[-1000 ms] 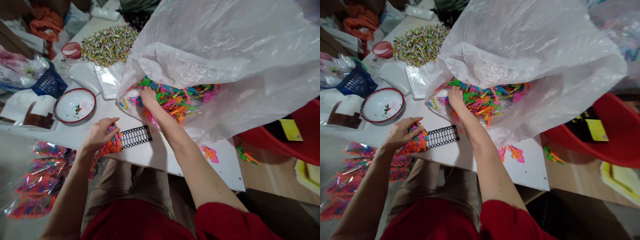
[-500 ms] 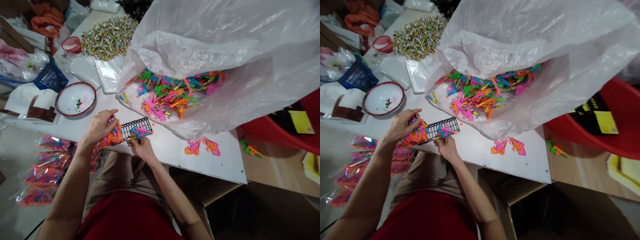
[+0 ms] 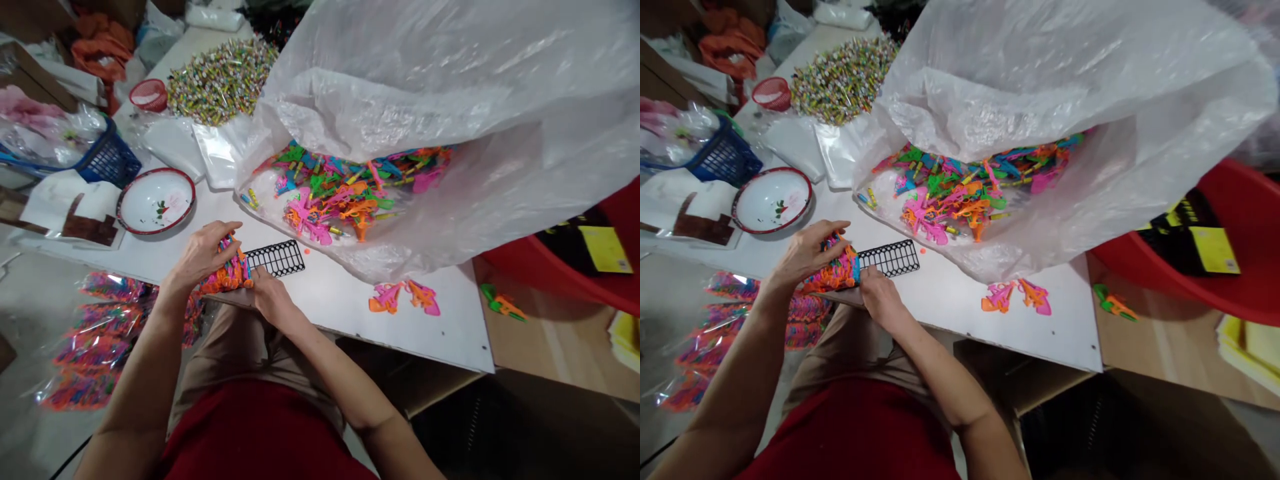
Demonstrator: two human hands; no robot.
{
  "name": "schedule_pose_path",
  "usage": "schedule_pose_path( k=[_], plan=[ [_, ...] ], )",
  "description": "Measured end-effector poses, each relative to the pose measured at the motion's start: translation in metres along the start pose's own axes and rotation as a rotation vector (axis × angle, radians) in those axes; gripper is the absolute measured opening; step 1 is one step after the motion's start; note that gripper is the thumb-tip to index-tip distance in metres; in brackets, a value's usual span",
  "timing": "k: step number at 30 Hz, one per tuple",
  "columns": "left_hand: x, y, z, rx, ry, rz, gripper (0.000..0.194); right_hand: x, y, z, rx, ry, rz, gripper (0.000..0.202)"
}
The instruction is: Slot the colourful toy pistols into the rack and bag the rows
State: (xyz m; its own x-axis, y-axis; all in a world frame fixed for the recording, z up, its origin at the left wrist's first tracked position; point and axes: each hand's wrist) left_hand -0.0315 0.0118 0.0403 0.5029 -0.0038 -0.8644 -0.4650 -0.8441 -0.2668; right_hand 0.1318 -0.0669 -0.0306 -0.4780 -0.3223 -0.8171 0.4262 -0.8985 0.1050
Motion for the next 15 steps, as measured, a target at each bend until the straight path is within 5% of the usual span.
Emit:
schedule_pose_path(
  k=[8,15],
  plan=[
    [-0.003,0.002,-0.005,-0.006,0.007,0.030,0.037,0.000,0.008,0.024,0.077,0.147,0.010,0.021],
    [-0.002,0.001,-0.010,-0.021,0.044,0.010,0.033,-0.009,0.012,0.008,0.057,-0.058,-0.001,0.028]
  ],
)
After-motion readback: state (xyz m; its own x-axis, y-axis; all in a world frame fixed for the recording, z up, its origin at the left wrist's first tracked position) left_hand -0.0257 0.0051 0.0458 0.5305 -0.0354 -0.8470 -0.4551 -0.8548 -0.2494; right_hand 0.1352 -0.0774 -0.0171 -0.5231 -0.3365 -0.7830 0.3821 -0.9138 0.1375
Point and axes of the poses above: each hand's wrist, its own y-axis away from the middle knuckle, its own x-axis out of the palm, z = x × y, and after that the axes turned 2 degrees about -z, right-handed
